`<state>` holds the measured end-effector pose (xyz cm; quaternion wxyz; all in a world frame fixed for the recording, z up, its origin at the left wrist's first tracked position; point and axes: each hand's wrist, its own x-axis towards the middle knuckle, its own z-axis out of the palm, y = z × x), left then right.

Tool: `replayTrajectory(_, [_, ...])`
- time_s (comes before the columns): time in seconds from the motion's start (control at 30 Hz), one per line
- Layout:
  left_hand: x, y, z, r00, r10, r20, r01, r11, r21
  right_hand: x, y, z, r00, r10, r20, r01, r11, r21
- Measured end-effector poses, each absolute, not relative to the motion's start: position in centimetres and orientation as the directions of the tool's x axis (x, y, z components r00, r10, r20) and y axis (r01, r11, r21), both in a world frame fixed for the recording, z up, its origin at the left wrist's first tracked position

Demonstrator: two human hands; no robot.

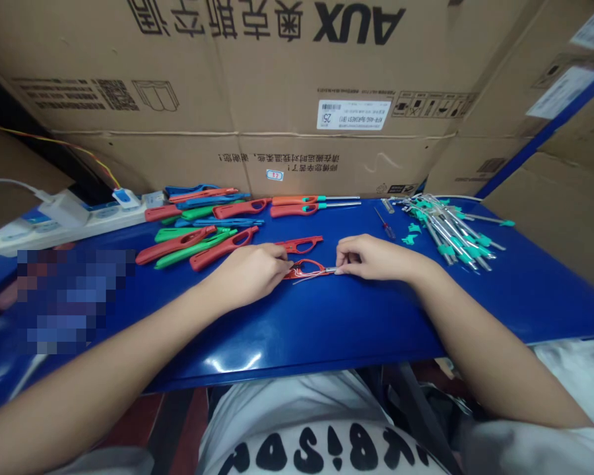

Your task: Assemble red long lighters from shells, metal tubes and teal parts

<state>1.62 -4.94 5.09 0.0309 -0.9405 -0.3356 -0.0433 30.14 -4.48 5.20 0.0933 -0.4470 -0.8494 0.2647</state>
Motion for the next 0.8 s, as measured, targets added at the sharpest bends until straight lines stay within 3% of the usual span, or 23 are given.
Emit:
replayTrajectory(0.07, [1.5,-5.5,5.8,0.791,0.61,0.046,0.611,-0.784,-0.109,30.1,-4.4,5.2,-0.581,0.81,-0.081,0.713,0.459,-0.531])
replayTrajectory(0.17, [1.0,-5.9,6.4,0.817,0.576,0.009,0.574,-0.813,-0.097,30.2,-4.4,5.2,-0.582,0.809,-0.077,0.715,0.464,-0.523])
replayTrajectory(0.4, [0.8,-4.5,5.1,0.83,0.552,0.077,0.544,-0.832,0.109,30.2,-4.6,5.5,-0.65,0.759,-0.024,0.643,0.533,-0.549])
replayTrajectory(0.57, [1.8,-4.1,3.4,0.825,0.534,0.184,0.457,-0.822,0.339,28.9,-4.8,4.6,-0.653,0.748,0.122,0.643,0.632,-0.433])
replayTrajectory(0.67, [2.1,-4.3,2.9,0.815,0.545,0.197,0.446,-0.807,0.387,28.5,-4.8,4.2,-0.653,0.747,0.126,0.666,0.646,-0.374])
replayTrajectory(0.8, [2.2,-4.4,2.8,0.814,0.55,0.186,0.449,-0.799,0.4,28.6,-4.8,4.2,-0.656,0.742,0.14,0.649,0.649,-0.398])
